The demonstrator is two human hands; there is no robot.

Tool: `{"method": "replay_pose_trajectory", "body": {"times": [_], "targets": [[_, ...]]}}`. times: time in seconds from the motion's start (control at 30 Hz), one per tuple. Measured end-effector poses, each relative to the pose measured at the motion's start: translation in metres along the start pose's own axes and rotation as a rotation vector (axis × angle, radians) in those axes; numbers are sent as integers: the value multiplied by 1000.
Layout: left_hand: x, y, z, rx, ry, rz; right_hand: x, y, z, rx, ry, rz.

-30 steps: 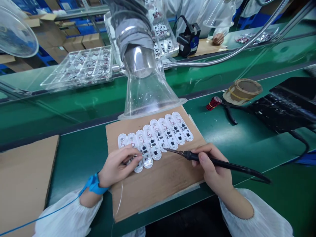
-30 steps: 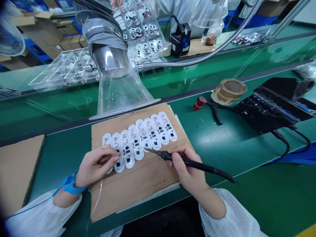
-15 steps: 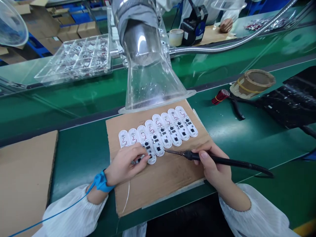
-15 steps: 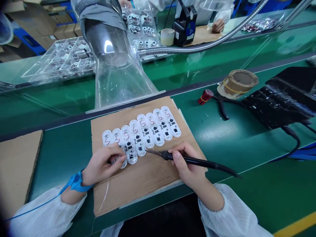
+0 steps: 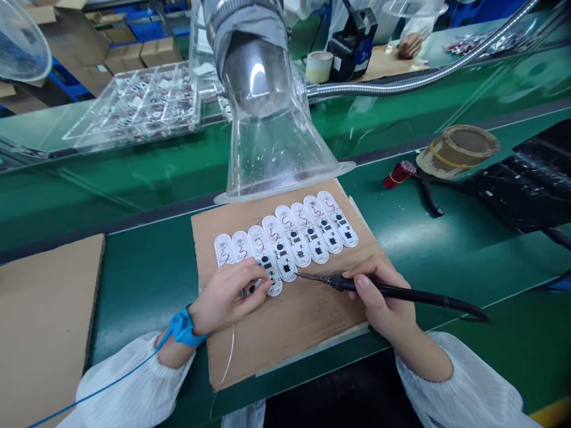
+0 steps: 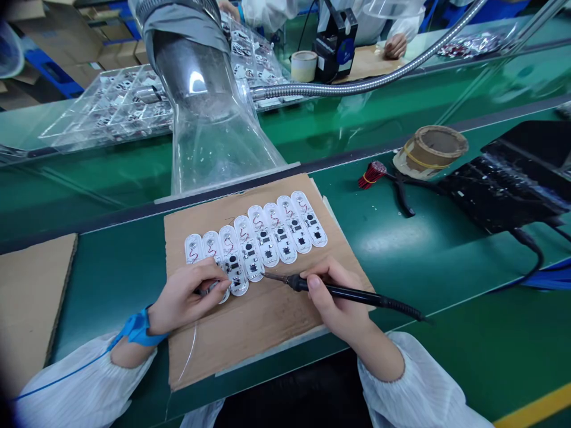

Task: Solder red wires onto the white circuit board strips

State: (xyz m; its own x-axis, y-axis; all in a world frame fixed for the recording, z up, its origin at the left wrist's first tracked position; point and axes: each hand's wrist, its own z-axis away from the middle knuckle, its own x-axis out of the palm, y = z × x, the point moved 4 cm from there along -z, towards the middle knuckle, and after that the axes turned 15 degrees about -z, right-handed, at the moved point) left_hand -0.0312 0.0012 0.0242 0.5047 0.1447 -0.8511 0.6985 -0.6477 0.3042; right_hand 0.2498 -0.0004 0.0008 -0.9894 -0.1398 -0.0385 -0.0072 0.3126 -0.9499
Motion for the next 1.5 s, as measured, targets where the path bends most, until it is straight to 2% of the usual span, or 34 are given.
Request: {"method": "replay_pose_trajectory", "body": {"times": [0.6,0.8,1.0,1.17,1.37,1.5], "targets": [[2,0,3,11,5,21,-2,2,2,32,13,-47],[3,-2,4,0,-7,27,3,-3,-4,15,-57,-15],[1,0,2,14,10,22,0,0,0,22,-29,-55],[1,-1,2,9,5,27,3,-3,-3,7,-98,5],[1,0,2,15,12,34,3,-2,-2,20,-89,-57],[0,0,2,18,11,38,3,-3,-1,11,-124,2]]}}
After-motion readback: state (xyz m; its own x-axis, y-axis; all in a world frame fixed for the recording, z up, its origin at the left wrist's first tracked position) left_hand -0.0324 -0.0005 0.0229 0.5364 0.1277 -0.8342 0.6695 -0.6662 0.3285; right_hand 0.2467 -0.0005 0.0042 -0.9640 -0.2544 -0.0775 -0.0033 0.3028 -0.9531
